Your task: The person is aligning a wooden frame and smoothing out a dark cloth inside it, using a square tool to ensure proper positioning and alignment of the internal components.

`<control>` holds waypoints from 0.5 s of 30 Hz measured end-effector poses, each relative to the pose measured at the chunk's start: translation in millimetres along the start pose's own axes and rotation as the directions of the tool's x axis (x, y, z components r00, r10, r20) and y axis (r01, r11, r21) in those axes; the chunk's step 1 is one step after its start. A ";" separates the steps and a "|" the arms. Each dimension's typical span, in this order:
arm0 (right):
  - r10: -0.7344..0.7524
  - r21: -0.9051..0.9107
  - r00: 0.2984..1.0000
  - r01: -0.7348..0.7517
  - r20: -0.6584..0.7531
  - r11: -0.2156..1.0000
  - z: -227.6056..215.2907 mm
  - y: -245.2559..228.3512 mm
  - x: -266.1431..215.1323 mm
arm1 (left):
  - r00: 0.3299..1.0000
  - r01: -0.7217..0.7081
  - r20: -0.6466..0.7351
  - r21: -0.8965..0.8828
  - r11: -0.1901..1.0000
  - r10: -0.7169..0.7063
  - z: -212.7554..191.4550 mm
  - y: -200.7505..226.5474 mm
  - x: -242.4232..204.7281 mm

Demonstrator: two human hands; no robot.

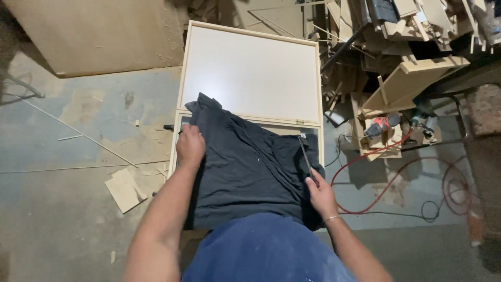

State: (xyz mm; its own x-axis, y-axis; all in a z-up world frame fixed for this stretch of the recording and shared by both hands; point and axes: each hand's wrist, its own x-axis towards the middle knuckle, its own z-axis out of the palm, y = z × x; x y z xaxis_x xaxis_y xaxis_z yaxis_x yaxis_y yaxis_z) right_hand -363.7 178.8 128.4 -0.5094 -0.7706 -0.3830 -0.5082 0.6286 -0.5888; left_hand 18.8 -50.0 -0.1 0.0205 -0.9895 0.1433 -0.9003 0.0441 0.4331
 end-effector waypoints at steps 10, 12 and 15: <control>0.116 -0.003 0.992 -0.117 -0.053 0.993 -9.8 20.4 -8.8 | 0.974 0.138 0.175 0.049 0.989 -0.145 -17.7 -33.0 -42.0; 0.130 0.024 0.989 -0.129 -0.063 0.991 -9.8 23.0 -8.7 | 0.949 0.202 0.213 0.148 0.968 -0.231 -41.6 -31.7 -55.3; 0.134 0.035 0.988 -0.132 -0.083 0.991 -12.8 7.5 -21.0 | 0.935 0.195 0.247 0.245 0.950 -0.255 -41.7 -55.5 -67.9</control>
State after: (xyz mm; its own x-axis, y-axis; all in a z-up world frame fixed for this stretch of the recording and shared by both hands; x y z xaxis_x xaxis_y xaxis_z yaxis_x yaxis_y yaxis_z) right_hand -365.7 201.1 141.2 -0.6287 -0.6680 -0.3981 -0.4122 0.7204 -0.5578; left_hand 85.5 20.5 3.3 0.1417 -0.9703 -0.1960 -0.9577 -0.1845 0.2208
